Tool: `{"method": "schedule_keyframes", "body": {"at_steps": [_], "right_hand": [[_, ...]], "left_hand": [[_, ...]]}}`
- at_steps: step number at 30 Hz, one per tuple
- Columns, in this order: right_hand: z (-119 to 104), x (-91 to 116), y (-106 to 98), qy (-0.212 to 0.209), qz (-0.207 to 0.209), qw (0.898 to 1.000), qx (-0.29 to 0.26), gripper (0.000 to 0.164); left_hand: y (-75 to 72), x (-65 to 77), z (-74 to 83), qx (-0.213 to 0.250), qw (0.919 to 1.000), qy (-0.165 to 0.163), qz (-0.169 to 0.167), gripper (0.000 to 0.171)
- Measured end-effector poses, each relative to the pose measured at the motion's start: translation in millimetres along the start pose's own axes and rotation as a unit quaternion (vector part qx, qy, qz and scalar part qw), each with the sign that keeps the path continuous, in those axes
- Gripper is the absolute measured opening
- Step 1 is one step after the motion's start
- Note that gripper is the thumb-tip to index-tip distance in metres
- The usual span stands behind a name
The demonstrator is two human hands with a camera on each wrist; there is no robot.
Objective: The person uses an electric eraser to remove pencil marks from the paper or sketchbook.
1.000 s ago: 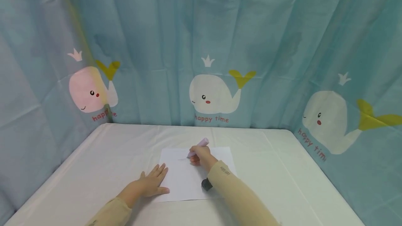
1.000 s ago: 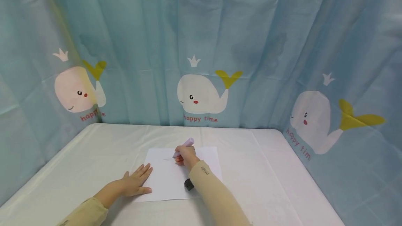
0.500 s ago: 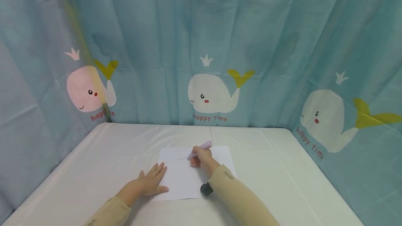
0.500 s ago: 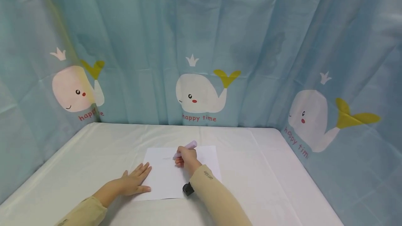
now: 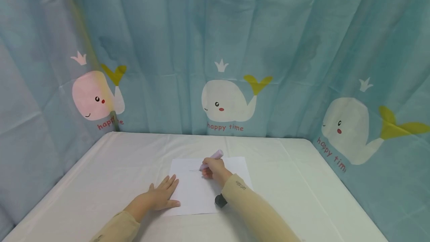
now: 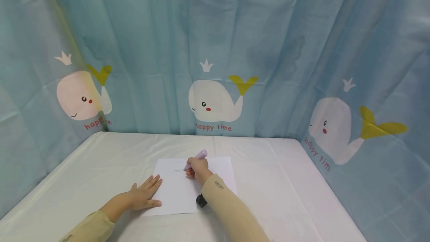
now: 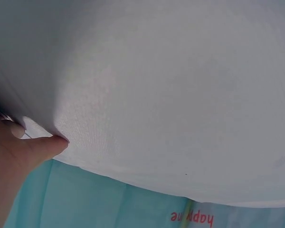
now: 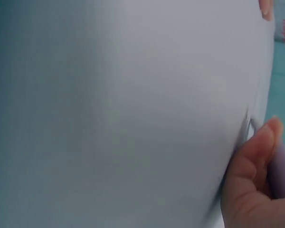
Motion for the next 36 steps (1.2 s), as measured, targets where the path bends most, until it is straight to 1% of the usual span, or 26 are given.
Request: {"method": "schedule_keyframes", "body": {"at_steps": [4,6,10,12,15,19,21,24,26,28,32,36], "right_hand": [[-0.4,-0.2,1.9,0.014,0.003,1.000,0.013,0.016],[-1.1,-0.5,2.6,0.018,-0.003,1.000,0.013,0.015],[-3.3,-1.2,-4.7,0.022,-0.010,1.000,0.009,0.013],[-4.7,-0.4,-7.8,0.018,-0.006,1.000,0.012,0.013],[-4.7,-0.3,-9.7,0.020,-0.010,1.000,0.010,0.013],[-2.2,-5.2,-8.6,0.030,-0.024,0.999,-0.015,0.015],[-1.7,-9.0,-9.2,0.034,-0.029,0.999,-0.028,0.017],[-0.6,-11.2,-4.7,0.030,-0.031,0.998,-0.039,0.019],[0.5,-11.9,-3.4,0.029,-0.025,0.998,-0.041,0.019],[1.1,-11.2,-2.5,0.029,-0.023,0.999,-0.039,0.017],[1.3,-8.9,-2.3,0.029,-0.024,0.999,-0.033,0.014],[0.5,-7.0,-5.2,0.022,-0.020,0.999,-0.027,0.014]], "left_hand": [[0.3,0.2,-1.3,-0.004,1.0000,0.000,0.000,0.084],[0.2,0.3,-1.8,-0.006,1.0000,-0.002,0.000,0.085],[-0.8,-5.8,0.5,-0.011,0.9999,0.003,-0.007,0.086],[-1.2,-8.9,1.3,-0.011,0.9999,0.008,-0.007,0.086],[-0.4,-11.1,0.9,-0.004,0.9999,0.011,-0.008,0.088],[2.3,-9.5,-3.0,0.005,0.9999,0.003,-0.008,0.089],[2.5,-9.1,-4.8,0.007,1.0000,0.002,-0.003,0.089],[3.5,-3.3,-8.7,0.016,0.9998,0.002,0.012,0.088],[3.6,-1.4,-9.5,0.021,0.9996,0.008,0.017,0.088],[4.2,-0.3,-10.0,0.023,0.9996,0.010,0.014,0.088],[5.0,0.3,-9.4,0.017,0.9998,0.006,0.009,0.088],[4.3,-1.0,-7.0,0.008,0.9999,0.005,0.007,0.088]]}}
Point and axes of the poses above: each hand's wrist, its own x-axis away from the middle knuckle, its own y-axis out of the palm, z = x × y, the point moved 1 cm from there along -x, towards the middle knuckle, and after that the axes turned 5 degrees about y, right-handed, at the moved point
